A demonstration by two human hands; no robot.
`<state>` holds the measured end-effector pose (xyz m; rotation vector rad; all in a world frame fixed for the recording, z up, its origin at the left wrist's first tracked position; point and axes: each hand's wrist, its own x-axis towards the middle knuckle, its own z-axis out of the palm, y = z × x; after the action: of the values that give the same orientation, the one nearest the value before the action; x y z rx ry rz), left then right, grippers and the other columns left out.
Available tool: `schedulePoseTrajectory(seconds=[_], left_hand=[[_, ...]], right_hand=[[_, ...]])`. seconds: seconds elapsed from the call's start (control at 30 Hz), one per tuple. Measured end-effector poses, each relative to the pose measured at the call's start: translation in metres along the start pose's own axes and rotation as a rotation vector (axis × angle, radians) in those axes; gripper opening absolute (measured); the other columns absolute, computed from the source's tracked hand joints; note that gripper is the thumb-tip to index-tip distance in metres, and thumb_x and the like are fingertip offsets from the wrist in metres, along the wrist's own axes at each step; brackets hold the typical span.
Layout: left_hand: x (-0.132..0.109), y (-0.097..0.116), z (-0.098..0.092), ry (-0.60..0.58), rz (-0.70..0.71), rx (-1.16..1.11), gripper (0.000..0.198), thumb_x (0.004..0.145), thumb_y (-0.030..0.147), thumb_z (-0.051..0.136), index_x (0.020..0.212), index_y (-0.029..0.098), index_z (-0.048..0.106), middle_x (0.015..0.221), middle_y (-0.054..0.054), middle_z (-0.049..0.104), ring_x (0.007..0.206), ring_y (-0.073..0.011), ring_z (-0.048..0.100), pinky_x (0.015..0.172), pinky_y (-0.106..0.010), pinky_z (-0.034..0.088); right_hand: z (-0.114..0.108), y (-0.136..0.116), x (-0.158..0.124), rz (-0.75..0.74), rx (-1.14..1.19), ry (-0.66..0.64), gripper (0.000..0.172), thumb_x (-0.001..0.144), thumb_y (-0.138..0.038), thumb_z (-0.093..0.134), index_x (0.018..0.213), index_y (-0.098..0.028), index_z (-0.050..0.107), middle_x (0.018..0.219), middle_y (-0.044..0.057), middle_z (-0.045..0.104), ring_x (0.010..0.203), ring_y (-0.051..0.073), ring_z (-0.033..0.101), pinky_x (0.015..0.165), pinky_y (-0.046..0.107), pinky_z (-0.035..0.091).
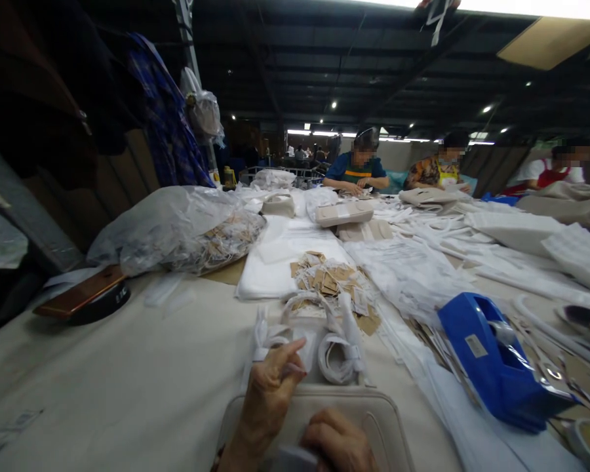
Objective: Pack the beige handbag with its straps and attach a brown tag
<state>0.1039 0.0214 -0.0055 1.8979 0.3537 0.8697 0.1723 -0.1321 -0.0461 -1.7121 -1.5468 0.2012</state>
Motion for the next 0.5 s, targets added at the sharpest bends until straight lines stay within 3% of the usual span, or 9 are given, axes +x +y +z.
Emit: schedulePoseTrajectory(seconds=[0.13, 0.2, 0.37, 0.5], left_hand=[[-0.016, -0.003, 0.003, 0.003, 0.394, 0.338, 0.024, 0.078, 0.004, 0.044, 0.083, 0.018, 0.064, 0.067, -0.002, 0.062, 0.063, -0.0148, 0.058, 0.057, -0.023, 0.047], [-0.019, -0.003, 0.007, 0.02, 0.481, 0.485, 0.028, 0.079, 0.0, 0.037, 0.078, 0.017, 0.06, 0.063, -0.002, 0.057, 0.06, -0.0161, 0.054, 0.054, -0.024, 0.045], [-0.023, 0.0, 0.014, 0.03, 0.452, 0.669, 0.03, 0.078, -0.004, 0.033, 0.07, 0.018, 0.052, 0.067, -0.003, 0.053, 0.064, -0.0179, 0.05, 0.056, -0.027, 0.044], [-0.025, -0.001, 0.014, 0.111, 0.475, 0.706, 0.028, 0.078, -0.003, 0.034, 0.067, 0.018, 0.048, 0.071, -0.003, 0.051, 0.068, -0.0175, 0.049, 0.059, -0.028, 0.044]], right_hand=[[0.006, 0.006, -0.003, -0.003, 0.048, 0.029, 0.019, 0.075, -0.012, 0.044, 0.081, -0.02, 0.061, 0.077, 0.003, 0.058, 0.067, 0.011, 0.056, 0.061, 0.016, 0.043], [0.008, 0.007, -0.004, -0.015, 0.055, 0.043, 0.02, 0.074, -0.012, 0.044, 0.081, -0.02, 0.061, 0.077, 0.003, 0.058, 0.066, 0.011, 0.055, 0.06, 0.017, 0.043], [0.008, 0.004, -0.002, -0.056, 0.064, 0.062, 0.019, 0.076, -0.014, 0.042, 0.08, -0.019, 0.061, 0.075, 0.003, 0.058, 0.066, 0.011, 0.055, 0.06, 0.017, 0.043], [0.005, 0.0, 0.001, -0.096, 0.052, 0.102, 0.023, 0.084, -0.024, 0.04, 0.075, -0.018, 0.06, 0.07, 0.003, 0.058, 0.063, 0.011, 0.055, 0.057, 0.018, 0.043]])
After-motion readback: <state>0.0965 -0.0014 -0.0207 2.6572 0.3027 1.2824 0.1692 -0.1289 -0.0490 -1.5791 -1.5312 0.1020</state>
